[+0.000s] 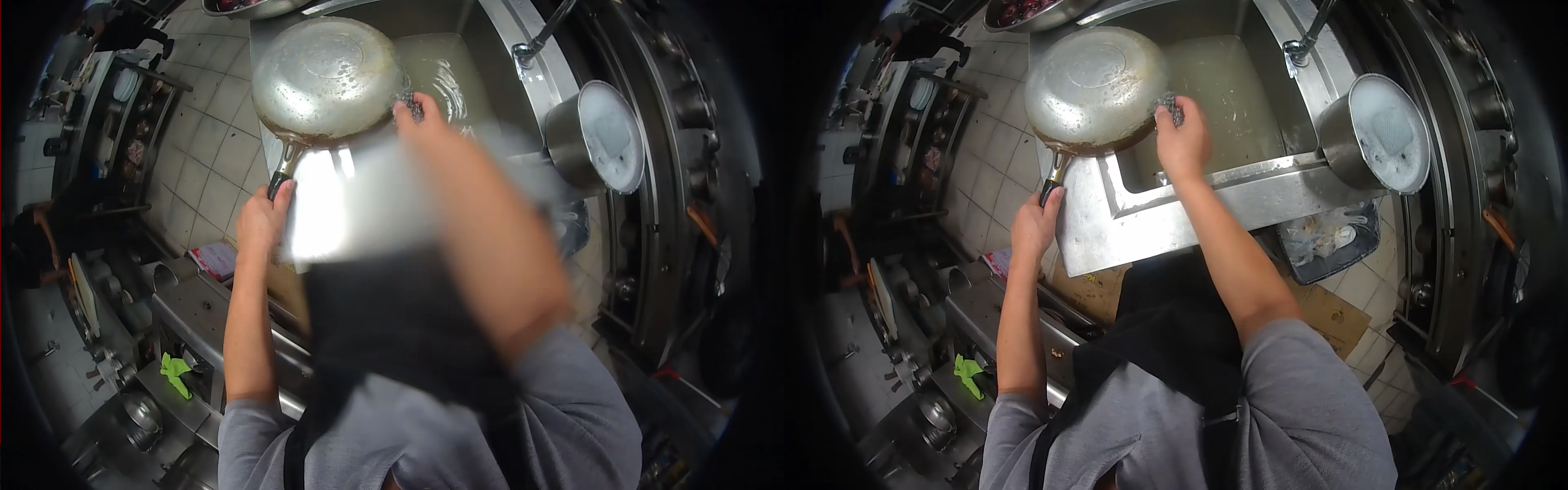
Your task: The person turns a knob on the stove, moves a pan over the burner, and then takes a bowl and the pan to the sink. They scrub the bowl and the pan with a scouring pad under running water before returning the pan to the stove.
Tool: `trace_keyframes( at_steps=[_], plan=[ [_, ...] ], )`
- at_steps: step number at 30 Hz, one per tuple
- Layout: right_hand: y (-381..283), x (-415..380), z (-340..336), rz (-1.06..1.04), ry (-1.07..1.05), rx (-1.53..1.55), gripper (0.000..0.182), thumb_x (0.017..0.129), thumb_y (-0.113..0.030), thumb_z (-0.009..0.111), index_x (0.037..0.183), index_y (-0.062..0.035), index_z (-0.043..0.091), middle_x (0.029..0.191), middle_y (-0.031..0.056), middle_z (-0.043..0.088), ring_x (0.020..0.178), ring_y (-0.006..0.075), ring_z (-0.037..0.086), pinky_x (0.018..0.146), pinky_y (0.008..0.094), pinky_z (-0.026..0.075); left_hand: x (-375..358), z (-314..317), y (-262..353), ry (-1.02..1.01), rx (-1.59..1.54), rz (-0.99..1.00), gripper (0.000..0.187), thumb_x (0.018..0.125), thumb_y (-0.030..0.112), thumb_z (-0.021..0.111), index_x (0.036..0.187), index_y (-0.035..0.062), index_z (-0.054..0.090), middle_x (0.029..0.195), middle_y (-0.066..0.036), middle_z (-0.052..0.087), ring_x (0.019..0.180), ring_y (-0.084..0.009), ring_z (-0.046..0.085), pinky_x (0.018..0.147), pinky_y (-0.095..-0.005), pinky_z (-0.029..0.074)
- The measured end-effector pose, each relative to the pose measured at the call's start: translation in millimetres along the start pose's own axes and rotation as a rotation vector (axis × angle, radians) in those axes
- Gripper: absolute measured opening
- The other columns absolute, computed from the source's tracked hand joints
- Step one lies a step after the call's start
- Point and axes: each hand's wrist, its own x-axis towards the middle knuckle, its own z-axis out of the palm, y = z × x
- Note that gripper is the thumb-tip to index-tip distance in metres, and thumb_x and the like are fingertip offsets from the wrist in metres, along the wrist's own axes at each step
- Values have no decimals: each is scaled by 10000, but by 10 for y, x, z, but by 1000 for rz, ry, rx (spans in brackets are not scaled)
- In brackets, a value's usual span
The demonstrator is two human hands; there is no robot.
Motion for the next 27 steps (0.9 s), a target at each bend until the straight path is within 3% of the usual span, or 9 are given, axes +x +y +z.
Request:
trace_keyframes(
  at_steps=[4,7,9,12,13,15,20,24,27],
  plan=[
    [-42,-511,-26,-676,-121,-319,302,888,-244,712,1132,-70,675,1151,135,681,1064,325,656,910,404,513,10,-9,-13,-15,19,0,699,945,656,492,1063,-13,656,932,-273,691,973,-457,655,841,-477,500],
    [29,129,55,-194,79,-84,283,873,-240,727,1112,-91,691,1124,119,671,1025,325,654,899,416,515,1,-10,-23,-4,-1,20,687,947,648,499,1059,-11,660,927,-270,693,967,-456,657,839,-475,501],
    [-125,22,129,-433,212,-146,265,875,-272,725,1080,-105,706,1101,98,663,993,338,647,878,438,514,24,17,-40,24,12,43,673,949,637,506,1055,-8,662,922,-273,692,964,-456,659,838,-479,501],
    [-203,-211,75,-1011,-90,-492,242,887,-320,706,1026,-122,716,1096,90,665,976,351,638,837,451,511,2,-26,-11,-11,3,24,666,949,629,515,1052,-13,660,927,-278,691,968,-459,658,840,-482,501],
    [-298,-106,37,-1010,-87,-492,242,887,-320,706,1026,-122,716,1096,90,665,976,351,638,837,451,511,0,-20,-16,-11,5,27,666,949,629,515,1052,-13,660,927,-278,691,968,-459,658,840,-482,501],
    [-509,225,-52,-425,44,-300,227,873,-307,716,1017,-132,720,1087,99,669,983,347,636,836,453,507,7,-1,-32,14,28,32,669,949,626,520,1042,-22,658,924,-281,690,967,-456,660,842,-485,499],
    [-208,-70,30,-1019,-117,-496,200,862,-282,730,1007,-144,731,1076,89,686,1015,332,643,846,432,512,57,41,-158,-2,31,69,668,955,620,516,1029,-28,659,912,-287,689,948,-462,664,828,-483,506],
    [-573,649,-110,-402,-7,-446,171,859,-279,719,979,-159,736,1060,81,687,992,319,646,827,428,523,17,-9,-67,2,8,74,655,961,608,520,1022,-30,658,898,-287,688,916,-467,666,808,-480,511],
    [-284,358,56,-722,-92,-659,188,835,-286,732,975,-161,738,1042,74,684,953,322,646,820,431,524,102,92,-206,26,28,101,648,957,605,529,1035,-26,659,903,-284,689,925,-466,665,809,-482,509]
  ],
)
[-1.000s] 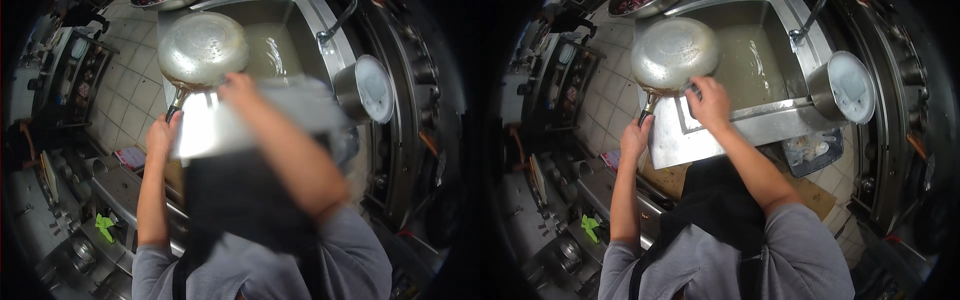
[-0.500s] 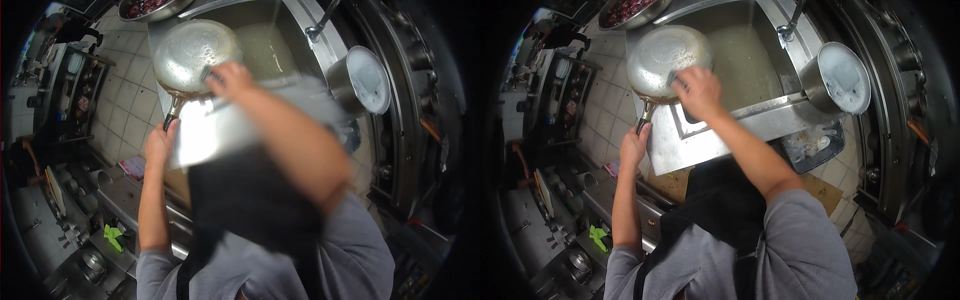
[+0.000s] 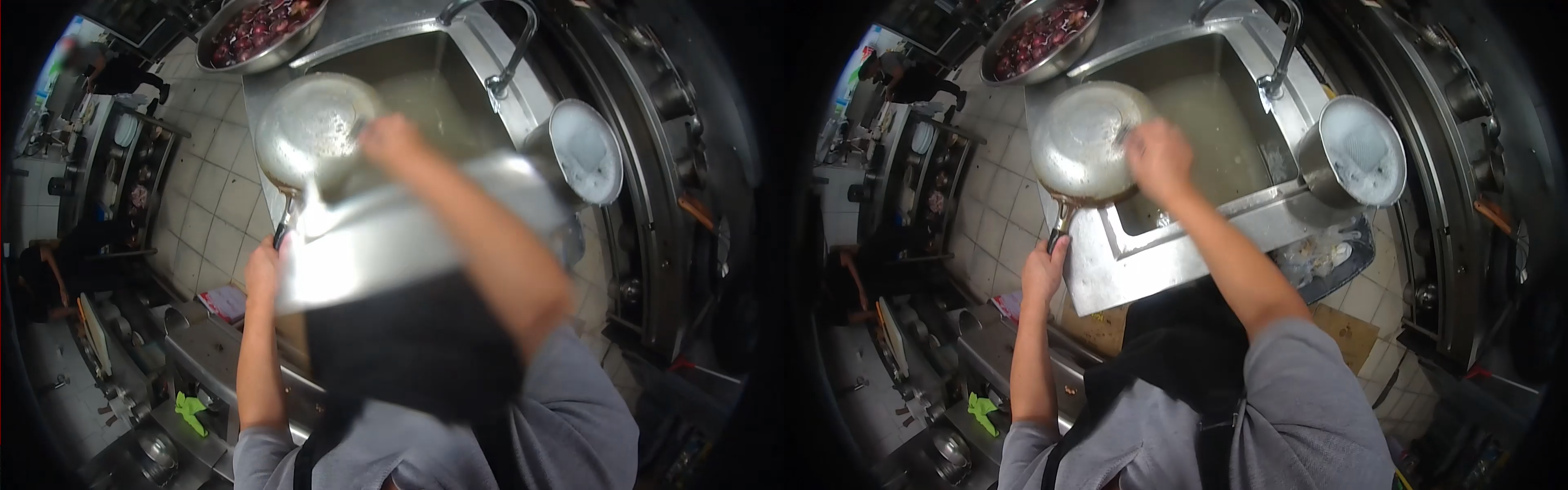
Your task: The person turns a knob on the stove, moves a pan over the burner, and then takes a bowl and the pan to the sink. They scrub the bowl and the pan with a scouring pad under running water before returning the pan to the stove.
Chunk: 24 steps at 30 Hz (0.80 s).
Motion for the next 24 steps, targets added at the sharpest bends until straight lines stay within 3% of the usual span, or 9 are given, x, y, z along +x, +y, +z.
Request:
trace_keyframes(
  at_steps=[2,4,7,10,14,16,20,22,24],
  plan=[
    [-508,121,-514,-349,-593,-343,308,917,-340,646,1103,-111,736,1123,173,716,1032,321,696,948,466,532,32,29,-107,-1,-8,15,644,956,605,530,1038,-21,661,908,-283,689,931,-468,662,811,-484,508],
    [228,247,181,-97,-104,99,243,791,-340,771,972,-180,752,1022,54,695,940,301,650,836,417,534,49,5,-107,-14,-9,21,640,955,605,531,1041,-15,663,912,-283,690,937,-470,660,813,-486,508],
    [302,730,-168,533,-89,288,233,811,-347,758,970,-176,756,1006,54,705,944,294,658,831,420,538,-19,-41,-54,-53,-11,-14,625,953,601,537,1028,-7,666,900,-280,688,936,-474,655,816,-493,505],
    [323,307,225,-214,-49,-172,232,839,-338,731,977,-152,752,996,69,711,950,320,664,824,432,541,45,50,-119,-10,-29,31,615,953,596,542,1006,-6,658,876,-276,683,912,-479,651,807,-500,501],
    [-188,244,-312,0,-102,60,222,856,-327,709,962,-135,747,986,88,707,942,340,658,817,445,535,32,-53,-61,-60,28,0,607,955,593,542,989,-5,642,856,-273,676,901,-482,648,799,-507,497],
    [165,760,-280,512,-107,324,212,856,-334,714,951,-147,748,993,77,699,936,334,648,821,442,527,2,-77,-38,-66,38,-3,606,956,593,540,983,-4,638,852,-273,675,898,-483,647,796,-508,496],
    [365,275,380,-66,38,-80,242,864,-354,713,960,-134,741,1016,90,674,951,342,643,830,452,514,16,-80,28,-51,11,-3,607,956,594,540,968,-6,634,848,-275,672,893,-488,645,786,-510,497],
    [-980,84,-776,134,64,-313,499,884,-423,684,1266,-104,670,1330,189,604,1220,354,599,998,452,505,43,-88,5,-58,34,-8,607,956,594,540,967,-6,634,850,-276,673,892,-489,644,784,-511,497],
    [-104,281,-252,68,-19,21,312,865,-348,704,1075,-117,713,1126,139,648,1041,358,625,895,454,510,27,-39,-68,-64,48,14,609,956,596,539,968,-5,636,856,-275,676,892,-488,645,784,-511,498]
  ],
)
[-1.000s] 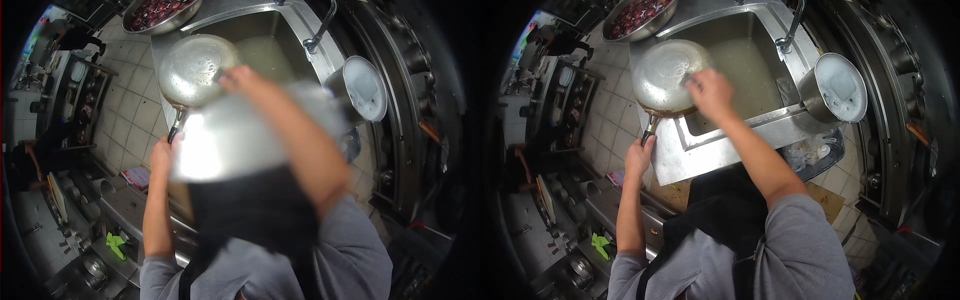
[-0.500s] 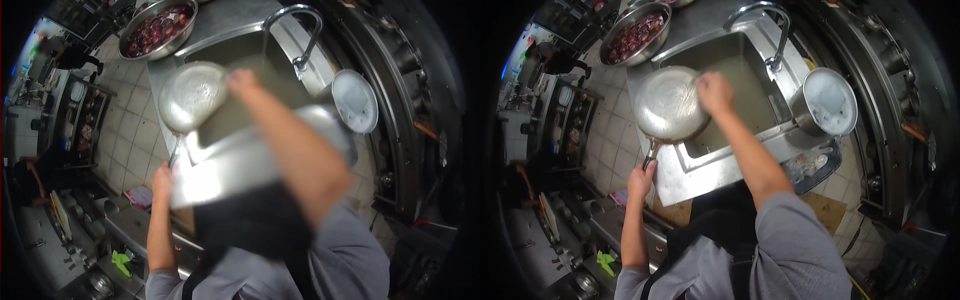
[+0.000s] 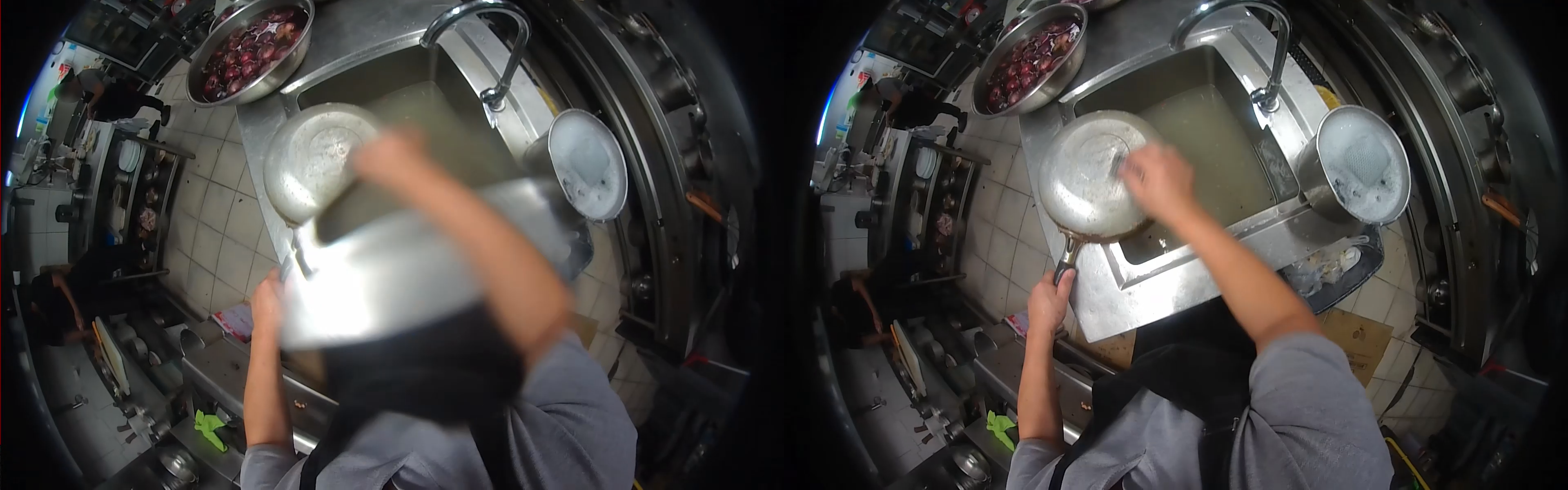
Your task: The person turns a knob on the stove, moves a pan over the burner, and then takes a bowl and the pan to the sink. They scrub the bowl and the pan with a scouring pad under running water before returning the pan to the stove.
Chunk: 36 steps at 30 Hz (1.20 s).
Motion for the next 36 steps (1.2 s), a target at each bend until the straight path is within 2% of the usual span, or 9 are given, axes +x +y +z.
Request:
trace_keyframes(
  at_steps=[4,6,9,14,15,16,21,25,36],
  plan=[
    [326,274,116,156,137,185,202,847,-289,718,974,-134,738,1020,109,671,949,359,638,844,449,514,-46,-46,79,27,19,3,610,954,597,541,971,-5,639,861,-279,676,898,-488,645,789,-510,500],
    [-16,-243,-33,-149,118,35,178,849,-273,711,975,-151,744,1044,104,676,944,350,641,853,445,518,-4,-14,40,29,20,22,609,952,597,543,979,-3,644,873,-282,677,911,-488,646,796,-512,501],
    [-7,-231,71,-234,210,170,169,850,-292,709,958,-169,751,1035,95,684,956,348,647,860,443,519,14,-28,-15,-32,-3,-6,608,950,597,542,992,0,650,890,-284,679,926,-489,645,802,-514,502],
    [603,960,435,495,-196,203,272,832,-372,732,989,-150,751,1027,103,684,1029,340,650,898,428,517,21,128,-191,24,39,34,607,942,601,549,980,5,652,891,-284,678,927,-488,644,809,-516,501],
    [367,846,412,254,-86,135,287,830,-360,731,1011,-137,751,1045,118,704,1013,342,667,886,438,526,73,148,-220,39,26,64,605,939,601,551,975,6,653,891,-285,677,926,-488,643,812,-515,502],
    [626,826,971,-355,115,-27,268,831,-345,725,1004,-144,761,1007,129,723,947,362,691,825,454,548,121,148,-197,60,12,79,605,939,601,551,975,6,653,891,-285,677,926,-488,643,812,-515,502],
    [560,1374,918,249,-77,-96,207,844,-286,681,976,-141,747,1055,142,680,1001,349,669,864,458,540,57,91,-143,-3,60,24,605,927,601,568,992,9,675,907,-282,686,929,-485,650,818,-517,506],
    [-63,1084,1079,3,40,-148,247,840,-312,672,995,-135,746,1045,135,701,1014,329,678,873,448,540,18,-3,80,25,16,15,603,927,593,576,985,2,684,910,-276,691,929,-480,654,816,-522,508],
    [16,1399,593,77,-135,-200,300,838,-383,680,1042,-181,767,1124,110,725,1070,314,674,902,433,532,91,165,-258,-48,-299,-34,585,943,574,569,1034,8,686,900,-271,696,913,-459,664,812,-509,512]
  ],
)
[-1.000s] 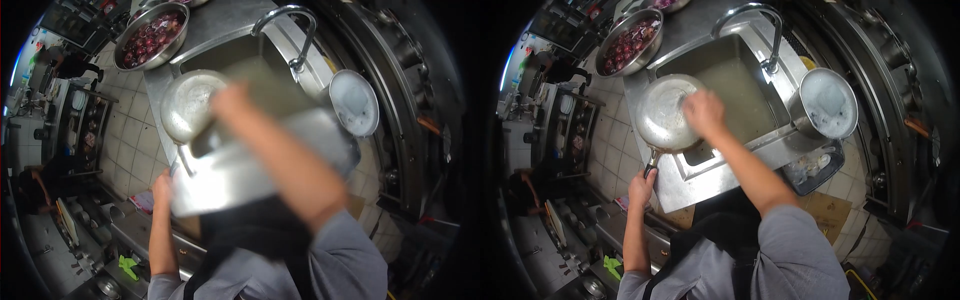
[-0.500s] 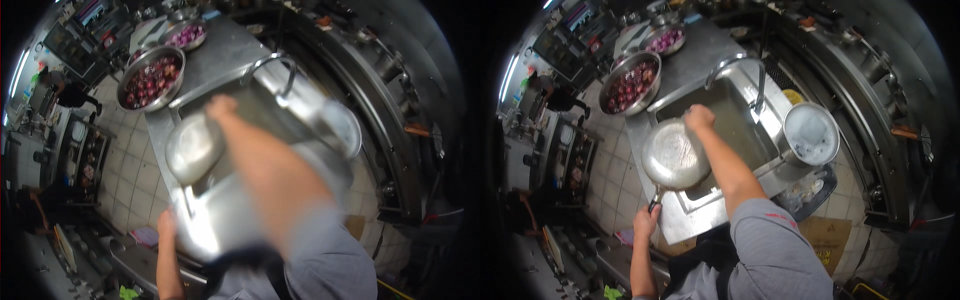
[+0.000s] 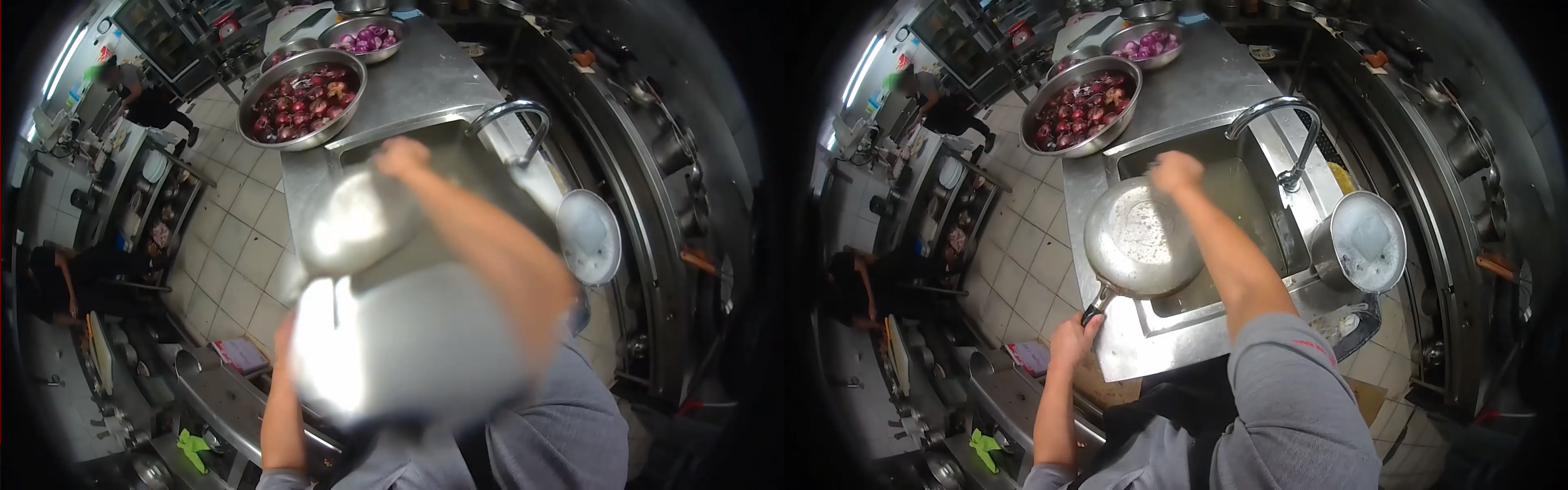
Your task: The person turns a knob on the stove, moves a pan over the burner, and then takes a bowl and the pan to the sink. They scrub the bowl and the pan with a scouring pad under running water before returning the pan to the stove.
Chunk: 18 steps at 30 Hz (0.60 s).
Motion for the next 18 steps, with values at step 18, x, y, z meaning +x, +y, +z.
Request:
trace_keyframes(
  at_steps=[18],
  plan=[
    [-329,-381,274,-226,260,75,178,821,-281,713,905,-127,741,964,111,679,893,314,670,774,454,544,-94,-109,232,-29,146,-32,598,936,592,567,1066,23,696,908,-264,700,921,-453,666,819,-503,512]
  ],
)
